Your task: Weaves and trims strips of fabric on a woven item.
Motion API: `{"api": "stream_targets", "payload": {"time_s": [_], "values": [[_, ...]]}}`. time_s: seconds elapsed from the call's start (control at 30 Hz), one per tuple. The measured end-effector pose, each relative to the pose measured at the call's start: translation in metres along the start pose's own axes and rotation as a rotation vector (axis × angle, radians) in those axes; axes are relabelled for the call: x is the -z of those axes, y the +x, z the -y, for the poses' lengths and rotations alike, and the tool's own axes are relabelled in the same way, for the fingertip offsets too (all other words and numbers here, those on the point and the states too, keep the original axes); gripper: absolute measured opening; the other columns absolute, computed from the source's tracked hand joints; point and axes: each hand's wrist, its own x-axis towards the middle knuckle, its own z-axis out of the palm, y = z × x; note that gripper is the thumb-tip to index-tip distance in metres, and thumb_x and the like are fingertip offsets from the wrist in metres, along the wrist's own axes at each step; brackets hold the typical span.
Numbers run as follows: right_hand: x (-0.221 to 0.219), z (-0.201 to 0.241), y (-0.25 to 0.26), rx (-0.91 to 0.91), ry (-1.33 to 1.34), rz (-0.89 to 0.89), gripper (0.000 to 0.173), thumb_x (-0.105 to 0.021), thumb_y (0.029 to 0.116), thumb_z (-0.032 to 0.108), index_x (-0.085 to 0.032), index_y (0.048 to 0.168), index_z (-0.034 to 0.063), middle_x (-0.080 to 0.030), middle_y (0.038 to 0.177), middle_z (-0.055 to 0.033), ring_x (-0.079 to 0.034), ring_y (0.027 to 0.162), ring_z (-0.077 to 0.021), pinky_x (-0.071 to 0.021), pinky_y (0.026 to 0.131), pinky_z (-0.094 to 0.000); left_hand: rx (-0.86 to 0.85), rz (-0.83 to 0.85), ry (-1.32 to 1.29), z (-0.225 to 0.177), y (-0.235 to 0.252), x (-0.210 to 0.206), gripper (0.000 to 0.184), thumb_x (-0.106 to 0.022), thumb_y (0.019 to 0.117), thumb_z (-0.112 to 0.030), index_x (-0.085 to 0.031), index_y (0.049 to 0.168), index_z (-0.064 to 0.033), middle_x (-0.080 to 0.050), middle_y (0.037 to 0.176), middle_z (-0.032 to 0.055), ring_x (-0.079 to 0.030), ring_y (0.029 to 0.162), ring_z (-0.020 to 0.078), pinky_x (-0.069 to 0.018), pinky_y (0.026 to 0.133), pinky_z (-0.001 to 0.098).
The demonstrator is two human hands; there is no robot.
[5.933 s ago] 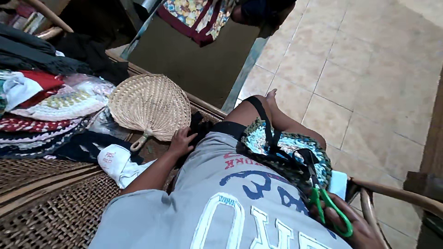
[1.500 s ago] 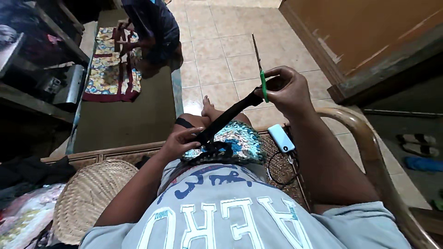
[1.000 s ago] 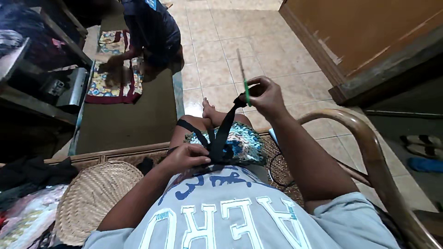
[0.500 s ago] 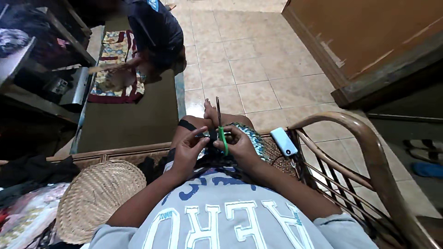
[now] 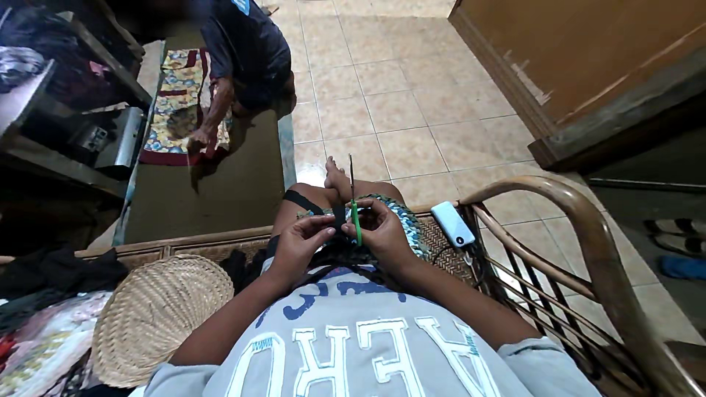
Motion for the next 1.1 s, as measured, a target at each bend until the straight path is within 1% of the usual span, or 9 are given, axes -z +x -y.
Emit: {"api": "stream_targets", "payload": {"time_s": [0.2,0.37,0.43,0.53,0.6,0.67,0.73,0.93,1.1], "values": [[0.004,-0.010,0.002,0.191,-0.183,0.006,0.056,-0.080,0.0790,0.001,-0.056,0.130,0.0013,-0.071,0.113,-0.0076,-0.070,0.099,-0.0112,-0.0587,0.087,-0.0276,0.013,0.004,0.033,-0.003,-0.001,-0.001,0.024,-0.066,0.0942,0.001,-0.068,0.118,0.0040,-0.074,0.102,0.0070,-0.072,0.091,0.0127,-0.0606,0.087,0.0308],[0.003,-0.011,0.002,0.211,-0.137,0.026,0.048,-0.078,0.0767,-0.007,-0.060,0.120,0.0012,-0.071,0.098,-0.0032,-0.070,0.084,-0.0072,-0.0604,0.077,-0.0242,-0.016,0.032,0.042,-0.001,-0.001,0.000,0.025,-0.066,0.0943,0.002,-0.067,0.119,0.0040,-0.074,0.104,0.0069,-0.072,0.091,0.0120,-0.0602,0.087,0.0298],[0.003,-0.009,0.001,0.210,-0.131,0.029,0.046,-0.078,0.0767,-0.007,-0.060,0.119,0.0011,-0.071,0.096,-0.0028,-0.069,0.082,-0.0068,-0.0603,0.076,-0.0235,-0.060,0.045,0.137,0.000,-0.001,0.002,0.027,-0.069,0.0928,-0.004,-0.069,0.119,0.0016,-0.072,0.108,0.0053,-0.069,0.094,0.0090,-0.0588,0.086,0.0271],[0.003,-0.004,0.001,0.183,-0.123,0.047,0.048,-0.078,0.0759,-0.007,-0.060,0.120,0.0017,-0.071,0.096,-0.0030,-0.069,0.081,-0.0070,-0.0606,0.076,-0.0240,-0.169,0.042,0.359,0.006,0.000,0.005,0.027,-0.076,0.0880,-0.019,-0.072,0.111,-0.0051,-0.062,0.123,0.0066,-0.059,0.112,0.0109,-0.0530,0.092,0.0267],[0.003,-0.001,0.000,0.159,-0.127,0.058,0.049,-0.079,0.0756,-0.007,-0.059,0.120,0.0024,-0.071,0.094,-0.0024,-0.070,0.081,-0.0063,-0.0608,0.076,-0.0236,-0.231,0.051,0.367,0.009,0.001,0.006,0.020,-0.074,0.0895,-0.015,-0.073,0.106,-0.0035,-0.065,0.126,0.0085,-0.059,0.119,0.0124,-0.0507,0.100,0.0306],[0.002,0.000,0.000,0.143,-0.131,0.072,0.049,-0.079,0.0763,-0.006,-0.059,0.120,0.0028,-0.072,0.093,-0.0020,-0.070,0.081,-0.0062,-0.0608,0.075,-0.0233,-0.227,0.062,0.291,0.010,0.002,0.005,0.016,-0.071,0.0912,-0.007,-0.071,0.105,-0.0008,-0.071,0.111,0.0055,-0.066,0.107,0.0095,-0.0546,0.096,0.0302],[0.002,0.002,0.000,0.119,-0.124,0.081,0.048,-0.079,0.0771,-0.007,-0.059,0.120,0.0031,-0.072,0.093,-0.0022,-0.070,0.080,-0.0065,-0.0609,0.075,-0.0232,-0.182,0.073,0.210,0.008,0.000,0.003,0.015,-0.069,0.0912,-0.002,-0.068,0.106,0.0004,-0.071,0.099,0.0027,-0.068,0.093,0.0070,-0.0575,0.089,0.0274],[0.006,0.006,0.002,0.054,-0.125,0.109,0.050,-0.078,0.0783,-0.007,-0.058,0.122,0.0032,-0.072,0.093,-0.0020,-0.070,0.080,-0.0063,-0.0603,0.075,-0.0231,-0.033,0.081,0.046,0.009,0.002,0.006,0.017,-0.058,0.1010,-0.010,-0.069,0.111,-0.0018,-0.071,0.101,0.0006,-0.068,0.093,0.0077,-0.0573,0.089,0.0293],[0.006,0.006,0.002,0.011,-0.099,0.102,0.050,-0.078,0.0782,-0.008,-0.057,0.123,0.0034,-0.072,0.091,-0.0024,-0.069,0.077,-0.0070,-0.0597,0.072,-0.0227,-0.026,0.060,0.069,0.009,0.001,0.006,0.015,-0.059,0.1003,-0.008,-0.070,0.108,-0.0019,-0.071,0.098,0.0002,-0.068,0.089,0.0066,-0.0578,0.085,0.0274]]}}
